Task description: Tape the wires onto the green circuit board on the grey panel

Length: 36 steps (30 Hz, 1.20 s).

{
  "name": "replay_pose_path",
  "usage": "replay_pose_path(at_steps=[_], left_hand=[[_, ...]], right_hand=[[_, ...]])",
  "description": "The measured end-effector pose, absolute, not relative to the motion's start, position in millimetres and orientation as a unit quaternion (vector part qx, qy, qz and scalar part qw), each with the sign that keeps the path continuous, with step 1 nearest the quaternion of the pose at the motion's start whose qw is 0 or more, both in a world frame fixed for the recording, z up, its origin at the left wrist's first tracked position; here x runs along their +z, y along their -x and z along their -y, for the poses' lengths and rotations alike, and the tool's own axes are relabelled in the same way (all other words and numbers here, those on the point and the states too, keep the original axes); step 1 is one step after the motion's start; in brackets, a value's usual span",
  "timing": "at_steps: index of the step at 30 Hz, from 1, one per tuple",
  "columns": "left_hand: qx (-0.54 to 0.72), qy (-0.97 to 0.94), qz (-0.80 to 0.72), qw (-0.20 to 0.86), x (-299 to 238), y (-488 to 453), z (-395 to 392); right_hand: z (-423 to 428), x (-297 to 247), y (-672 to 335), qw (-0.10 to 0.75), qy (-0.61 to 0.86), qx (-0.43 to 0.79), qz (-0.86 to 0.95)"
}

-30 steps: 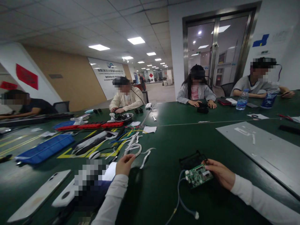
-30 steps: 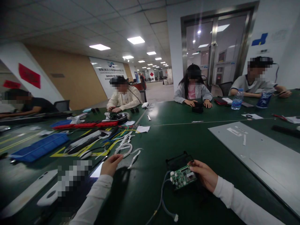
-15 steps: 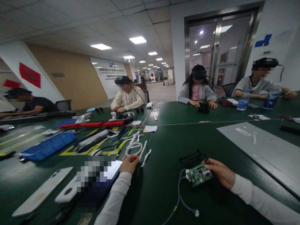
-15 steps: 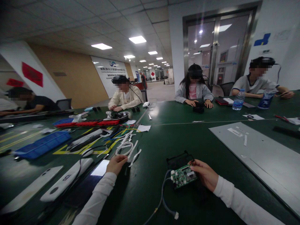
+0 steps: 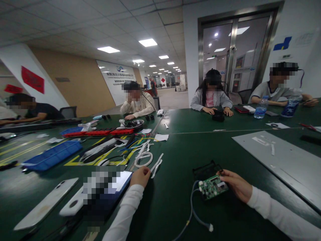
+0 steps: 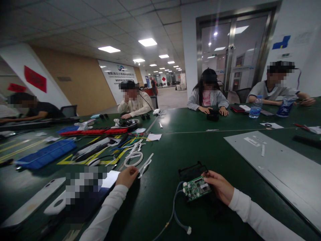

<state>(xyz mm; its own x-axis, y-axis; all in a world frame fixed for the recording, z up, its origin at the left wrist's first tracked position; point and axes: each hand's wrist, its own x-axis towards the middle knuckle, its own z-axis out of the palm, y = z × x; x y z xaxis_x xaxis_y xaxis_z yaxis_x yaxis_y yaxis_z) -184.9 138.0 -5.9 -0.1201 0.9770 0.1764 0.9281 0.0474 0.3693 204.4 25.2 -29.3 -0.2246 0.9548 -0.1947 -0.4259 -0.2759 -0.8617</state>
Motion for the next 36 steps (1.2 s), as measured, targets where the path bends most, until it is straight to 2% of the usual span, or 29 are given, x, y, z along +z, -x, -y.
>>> replay_pose_path(at_steps=[7,18,24,30,33,36], left_hand=[[0.148,-0.697,-0.702,-0.001,-7.0,183.4,-137.9],[0.122,-0.689,-0.715,-0.004,5.2,175.4,-129.7],[0.241,-0.737,-0.626,-0.088,23.5,142.0,-110.4],[0.246,-0.863,-0.432,0.089,13.0,71.3,-66.8],[0.218,-0.880,-0.395,0.151,-3.2,45.9,-48.9],[0.179,-0.886,-0.388,0.184,-11.6,35.2,-43.1]], right_hand=[[-25.9,-31.9,-205.4,0.491,0.372,0.710,0.340],[-25.0,-28.4,-203.8,0.492,0.388,0.692,0.358],[-26.3,-31.5,-205.2,0.493,0.385,0.695,0.355],[-27.8,-43.6,-199.6,0.529,0.378,0.664,0.368],[-29.4,-41.4,-207.5,0.499,0.421,0.606,0.454],[-35.8,-27.6,-236.0,0.454,0.510,0.485,0.547]])
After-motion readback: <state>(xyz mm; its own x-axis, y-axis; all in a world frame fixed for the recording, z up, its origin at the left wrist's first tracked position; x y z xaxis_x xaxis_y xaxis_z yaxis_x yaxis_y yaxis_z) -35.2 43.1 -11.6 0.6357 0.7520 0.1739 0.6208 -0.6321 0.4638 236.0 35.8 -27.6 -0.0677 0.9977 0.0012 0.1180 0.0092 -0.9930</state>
